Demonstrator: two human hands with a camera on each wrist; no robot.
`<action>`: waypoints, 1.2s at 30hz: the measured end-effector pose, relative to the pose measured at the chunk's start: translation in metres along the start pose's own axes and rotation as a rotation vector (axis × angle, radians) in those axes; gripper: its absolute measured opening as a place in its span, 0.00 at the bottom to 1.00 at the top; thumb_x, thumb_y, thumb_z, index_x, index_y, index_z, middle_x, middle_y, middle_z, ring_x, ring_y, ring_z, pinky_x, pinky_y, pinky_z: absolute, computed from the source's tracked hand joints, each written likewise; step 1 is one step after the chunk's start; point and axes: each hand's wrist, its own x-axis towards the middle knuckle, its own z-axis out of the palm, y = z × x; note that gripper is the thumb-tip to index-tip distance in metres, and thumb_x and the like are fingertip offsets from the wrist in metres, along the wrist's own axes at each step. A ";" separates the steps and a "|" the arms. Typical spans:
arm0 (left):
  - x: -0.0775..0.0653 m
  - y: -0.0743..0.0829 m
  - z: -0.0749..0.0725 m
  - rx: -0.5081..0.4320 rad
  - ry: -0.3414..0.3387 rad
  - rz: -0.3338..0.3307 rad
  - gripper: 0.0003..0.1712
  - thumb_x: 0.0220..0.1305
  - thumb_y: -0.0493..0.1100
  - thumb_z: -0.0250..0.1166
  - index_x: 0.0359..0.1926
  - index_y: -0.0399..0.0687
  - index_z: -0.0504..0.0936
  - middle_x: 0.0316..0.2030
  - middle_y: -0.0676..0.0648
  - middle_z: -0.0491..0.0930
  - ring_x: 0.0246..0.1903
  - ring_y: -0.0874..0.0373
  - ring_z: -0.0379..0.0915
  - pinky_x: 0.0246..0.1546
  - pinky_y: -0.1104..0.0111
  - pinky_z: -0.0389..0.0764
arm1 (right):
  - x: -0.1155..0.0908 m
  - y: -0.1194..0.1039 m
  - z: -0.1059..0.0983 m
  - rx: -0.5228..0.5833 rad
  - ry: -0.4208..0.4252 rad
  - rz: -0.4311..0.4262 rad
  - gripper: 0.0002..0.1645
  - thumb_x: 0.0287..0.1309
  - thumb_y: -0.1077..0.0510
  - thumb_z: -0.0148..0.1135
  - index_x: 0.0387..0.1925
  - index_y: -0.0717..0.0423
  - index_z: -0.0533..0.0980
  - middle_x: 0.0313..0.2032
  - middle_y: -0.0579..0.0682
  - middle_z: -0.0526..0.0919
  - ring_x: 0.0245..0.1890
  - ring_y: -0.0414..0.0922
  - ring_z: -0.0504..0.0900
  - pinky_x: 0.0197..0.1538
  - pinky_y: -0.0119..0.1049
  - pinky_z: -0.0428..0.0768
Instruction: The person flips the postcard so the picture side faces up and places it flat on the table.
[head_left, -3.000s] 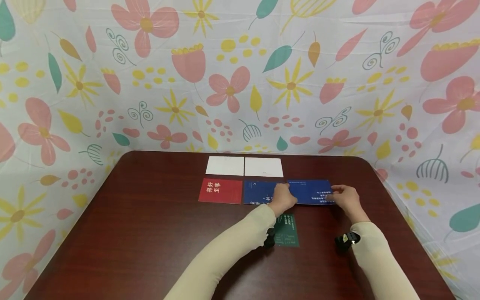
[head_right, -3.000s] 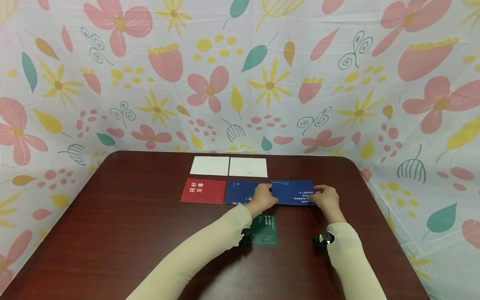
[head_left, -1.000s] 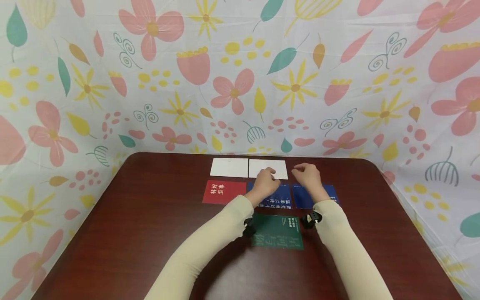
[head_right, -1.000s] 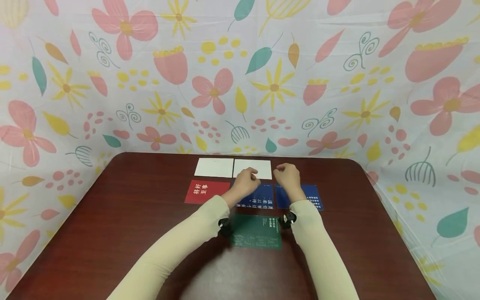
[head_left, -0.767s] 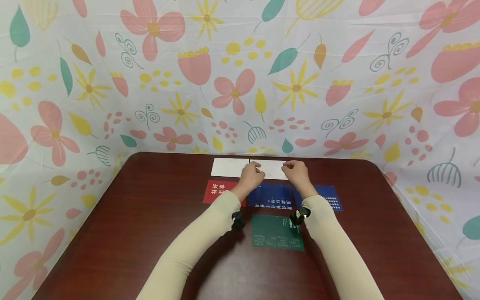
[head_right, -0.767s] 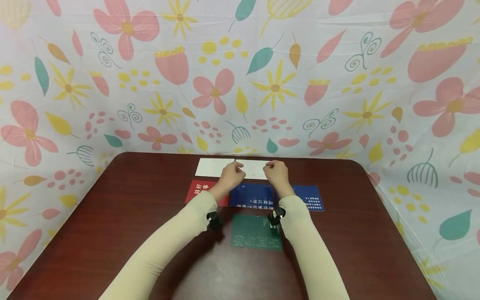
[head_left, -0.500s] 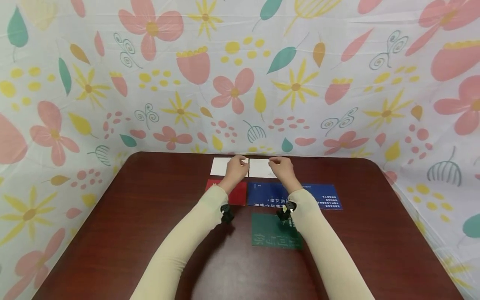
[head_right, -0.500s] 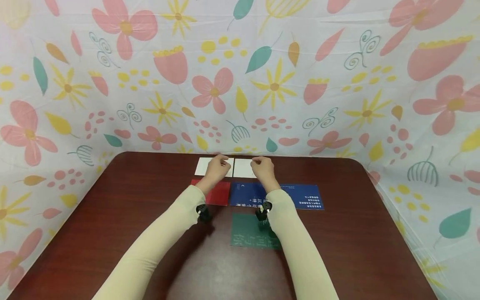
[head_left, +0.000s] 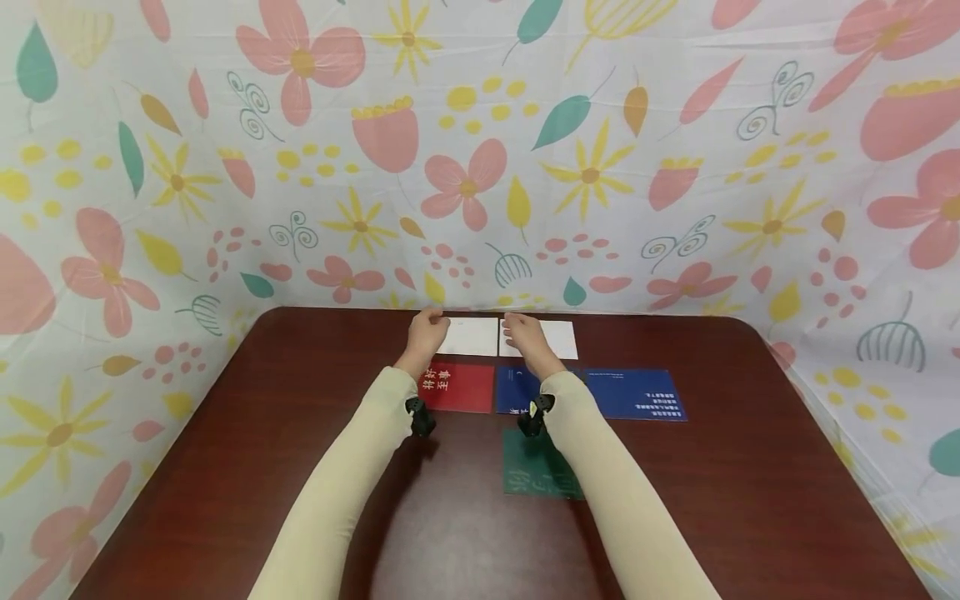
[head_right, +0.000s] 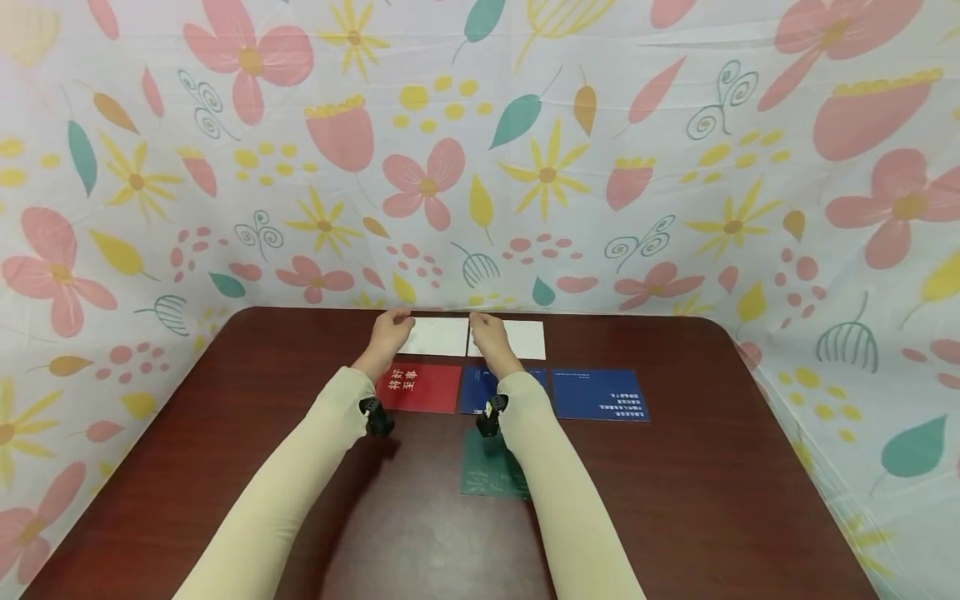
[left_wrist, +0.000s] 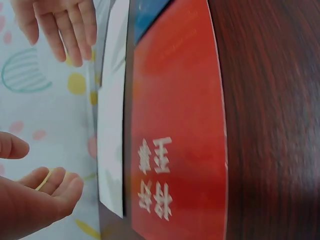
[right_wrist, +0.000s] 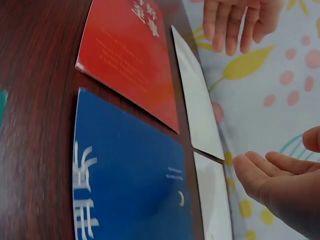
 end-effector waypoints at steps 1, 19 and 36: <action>0.001 -0.002 -0.002 -0.015 -0.002 -0.013 0.26 0.71 0.41 0.51 0.67 0.35 0.66 0.60 0.35 0.69 0.60 0.42 0.66 0.59 0.54 0.70 | 0.001 0.000 0.002 0.006 0.000 0.011 0.31 0.75 0.51 0.39 0.70 0.66 0.56 0.66 0.65 0.64 0.66 0.57 0.64 0.65 0.45 0.68; 0.013 -0.026 -0.020 -0.118 0.009 -0.143 0.31 0.74 0.46 0.48 0.70 0.34 0.57 0.68 0.34 0.59 0.66 0.41 0.56 0.65 0.52 0.61 | 0.014 0.006 0.012 -0.043 -0.022 0.116 0.39 0.74 0.41 0.36 0.73 0.63 0.52 0.67 0.65 0.62 0.65 0.58 0.65 0.64 0.45 0.68; 0.016 -0.026 -0.018 -0.112 0.028 -0.142 0.31 0.73 0.44 0.49 0.70 0.32 0.57 0.68 0.33 0.58 0.66 0.41 0.56 0.65 0.53 0.62 | 0.018 0.010 0.012 -0.001 -0.001 0.137 0.38 0.74 0.42 0.38 0.71 0.65 0.55 0.65 0.63 0.66 0.62 0.57 0.68 0.62 0.43 0.71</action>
